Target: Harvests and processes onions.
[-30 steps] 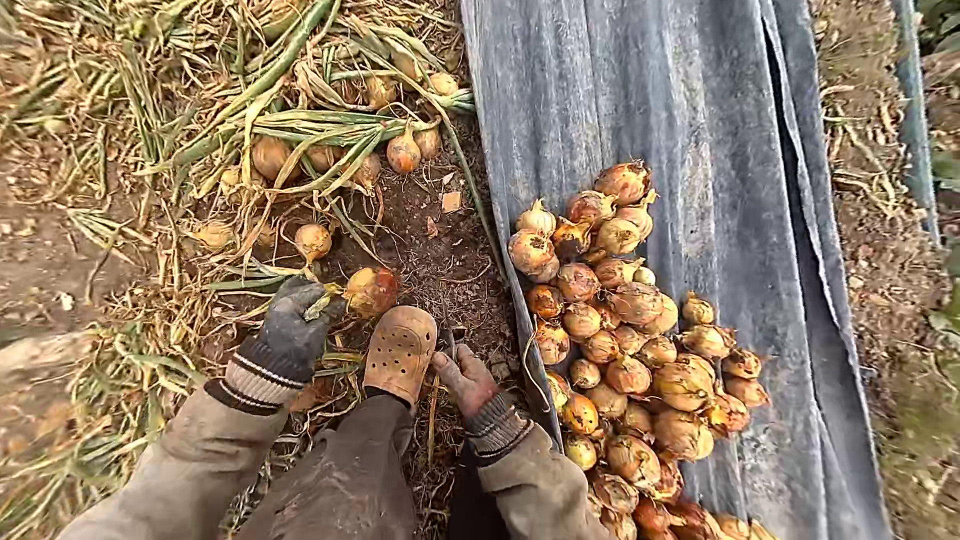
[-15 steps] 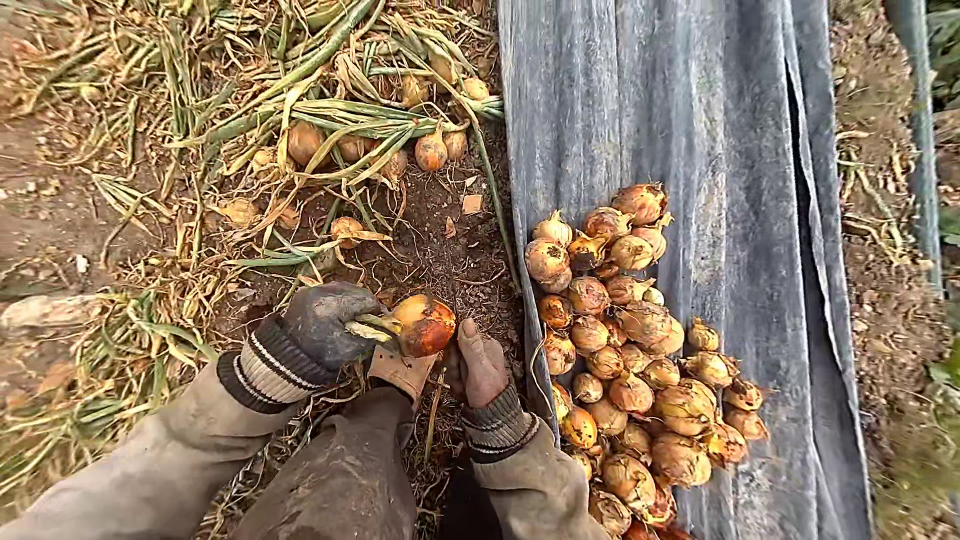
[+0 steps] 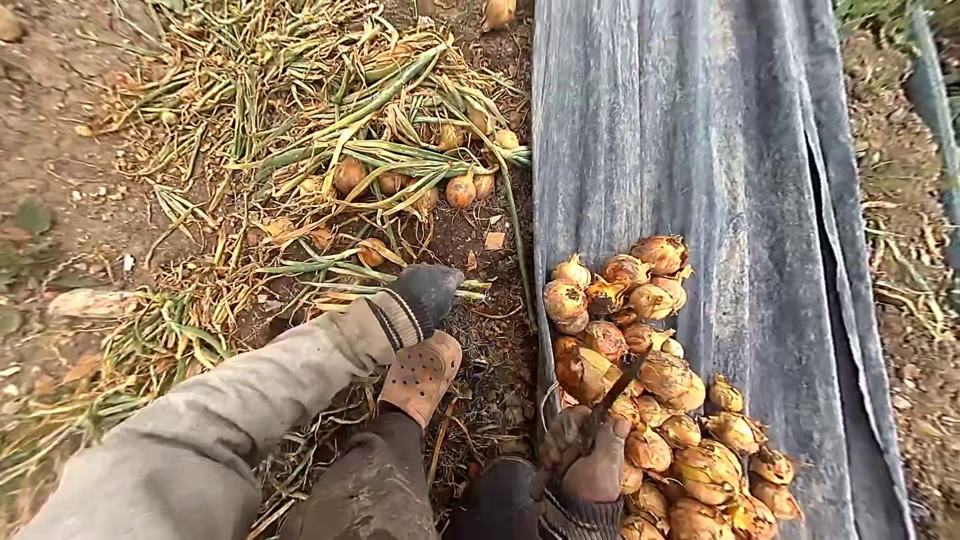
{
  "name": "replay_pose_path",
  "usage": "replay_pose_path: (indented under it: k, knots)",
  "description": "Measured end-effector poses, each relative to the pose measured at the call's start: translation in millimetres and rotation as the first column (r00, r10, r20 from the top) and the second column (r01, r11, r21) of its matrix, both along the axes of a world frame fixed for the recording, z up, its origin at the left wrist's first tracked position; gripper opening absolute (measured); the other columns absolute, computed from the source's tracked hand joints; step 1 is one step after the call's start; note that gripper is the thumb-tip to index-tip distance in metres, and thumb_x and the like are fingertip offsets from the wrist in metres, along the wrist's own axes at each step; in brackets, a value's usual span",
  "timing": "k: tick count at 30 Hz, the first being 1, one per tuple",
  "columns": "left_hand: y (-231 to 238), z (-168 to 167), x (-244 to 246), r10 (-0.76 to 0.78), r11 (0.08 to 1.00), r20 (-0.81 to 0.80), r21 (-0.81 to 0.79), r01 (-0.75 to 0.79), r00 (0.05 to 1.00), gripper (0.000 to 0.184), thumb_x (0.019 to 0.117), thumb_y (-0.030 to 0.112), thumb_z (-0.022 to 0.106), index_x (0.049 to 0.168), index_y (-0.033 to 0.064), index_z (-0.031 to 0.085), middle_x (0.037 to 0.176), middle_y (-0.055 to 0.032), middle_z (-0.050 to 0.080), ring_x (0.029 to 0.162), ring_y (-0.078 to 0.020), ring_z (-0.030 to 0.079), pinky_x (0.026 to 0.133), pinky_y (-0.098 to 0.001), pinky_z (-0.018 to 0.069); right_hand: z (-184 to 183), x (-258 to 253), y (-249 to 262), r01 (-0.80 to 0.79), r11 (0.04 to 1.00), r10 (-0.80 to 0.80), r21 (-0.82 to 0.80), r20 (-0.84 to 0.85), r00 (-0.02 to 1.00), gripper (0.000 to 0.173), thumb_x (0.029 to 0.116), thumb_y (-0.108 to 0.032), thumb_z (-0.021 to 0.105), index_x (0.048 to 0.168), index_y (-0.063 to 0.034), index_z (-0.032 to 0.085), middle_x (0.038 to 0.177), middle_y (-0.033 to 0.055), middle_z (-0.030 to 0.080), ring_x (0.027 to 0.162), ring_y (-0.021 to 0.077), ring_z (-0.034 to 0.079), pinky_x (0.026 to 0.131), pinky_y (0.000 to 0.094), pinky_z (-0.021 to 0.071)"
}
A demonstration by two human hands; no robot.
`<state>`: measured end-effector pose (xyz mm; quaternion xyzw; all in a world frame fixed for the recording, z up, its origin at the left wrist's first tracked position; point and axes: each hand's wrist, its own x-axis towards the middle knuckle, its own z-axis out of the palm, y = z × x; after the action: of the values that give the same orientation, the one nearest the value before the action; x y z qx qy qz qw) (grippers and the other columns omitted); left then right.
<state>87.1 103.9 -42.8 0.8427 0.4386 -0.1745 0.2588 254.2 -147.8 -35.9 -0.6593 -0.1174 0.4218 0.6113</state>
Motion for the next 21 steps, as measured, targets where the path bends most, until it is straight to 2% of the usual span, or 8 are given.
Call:
replay_pose_path:
  k: [4,6,8,12,14,16,18,21]
  knots:
    - [69,-38,-59,0.35,0.934,-0.336,0.197,-0.298,0.874,0.041,0.0884,0.022,0.076,0.119,-0.0028,0.067,0.13,-0.0287,0.06,0.109,-0.0498,0.065,0.084,-0.0675,0.0561,23,55,-11,0.134,0.99,-0.138,0.047,0.085,0.987,0.072,0.1,-0.069,0.002,0.083,-0.0172,0.05,0.056,-0.0058,0.051,0.039,0.0071,0.048,0.037,0.0226,0.0448]
    - [73,-44,-81,0.329,0.944,-0.449,0.164,-0.285,0.831,0.034,0.0841,0.024,0.078,0.104,-0.0031,0.07,0.114,-0.0268,0.068,0.104,-0.0467,0.067,0.084,-0.0662,0.0545,16,55,-10,0.071,0.997,-0.065,-0.043,0.13,0.989,0.07,0.1025,-0.066,0.006,0.086,-0.016,0.052,0.058,-0.0059,0.053,0.04,0.0061,0.048,0.037,0.0218,0.0443]
    - [64,-51,-99,0.288,0.957,-0.433,0.168,-0.237,0.854,0.027,0.0885,0.026,0.073,0.105,0.0043,0.073,0.107,-0.021,0.072,0.104,-0.0432,0.068,0.088,-0.0654,0.0529,3,38,-7,-0.046,0.991,0.061,-0.125,0.116,0.991,0.071,0.1023,-0.069,0.012,0.086,-0.0145,0.055,0.058,-0.0054,0.053,0.04,0.0071,0.047,0.037,0.0243,0.0445]
    - [13,-44,-138,0.351,0.9,0.194,0.202,-0.387,0.916,0.023,0.0928,0.024,0.077,0.108,0.0065,0.078,0.111,-0.0168,0.074,0.113,-0.0376,0.066,0.104,-0.059,0.0485,-16,-16,16,-0.422,0.854,0.448,-0.305,0.017,0.894,0.07,0.1043,-0.059,0.019,0.096,-0.0049,0.063,0.063,-0.0016,0.054,0.045,0.0094,0.047,0.044,0.0297,0.0466]
    - [-24,-19,-138,0.432,0.874,0.474,-0.013,-0.485,0.767,0.021,0.0915,0.016,0.078,0.107,0.0021,0.075,0.118,-0.0155,0.071,0.119,-0.03,0.064,0.107,-0.0501,0.049,-20,-36,34,-0.622,0.694,0.654,-0.363,-0.044,0.756,0.071,0.1023,-0.063,0.026,0.111,-0.0036,0.065,0.075,0.0029,0.059,0.057,0.0139,0.053,0.056,0.0371,0.0519]
    - [-59,20,-125,0.543,0.827,0.547,-0.214,-0.521,0.637,0.018,0.0879,0.01,0.078,0.104,0.0036,0.075,0.111,-0.0067,0.073,0.107,-0.0144,0.068,0.097,-0.0369,0.0561,-16,-50,52,-0.725,0.613,0.745,-0.313,-0.078,0.663,0.078,0.0962,-0.073,0.035,0.116,-0.0032,0.064,0.076,0.0044,0.061,0.062,0.0152,0.057,0.063,0.0395,0.0539]
    - [-81,46,-116,0.581,0.813,0.578,-0.376,-0.445,0.573,0.013,0.0826,0.009,0.078,0.095,0.0076,0.074,0.093,0.003,0.074,0.086,-0.0023,0.069,0.079,-0.0231,0.0596,-11,-58,64,-0.732,0.66,0.738,-0.172,-0.034,0.674,0.088,0.0854,-0.087,0.041,0.111,-0.0051,0.063,0.067,-0.0003,0.057,0.054,0.0107,0.054,0.055,0.0342,0.0515]
    - [-89,46,-115,0.44,0.878,0.681,-0.463,-0.121,0.586,0.02,0.088,0.032,0.078,0.095,0.0142,0.077,0.095,0.0069,0.075,0.09,-0.0014,0.07,0.081,-0.0216,0.0598,6,-56,72,-0.627,0.777,0.624,0.048,0.061,0.779,0.081,0.0863,-0.083,0.049,0.108,-0.0079,0.071,0.069,-0.0035,0.063,0.056,0.0045,0.057,0.054,0.0284,0.0533]
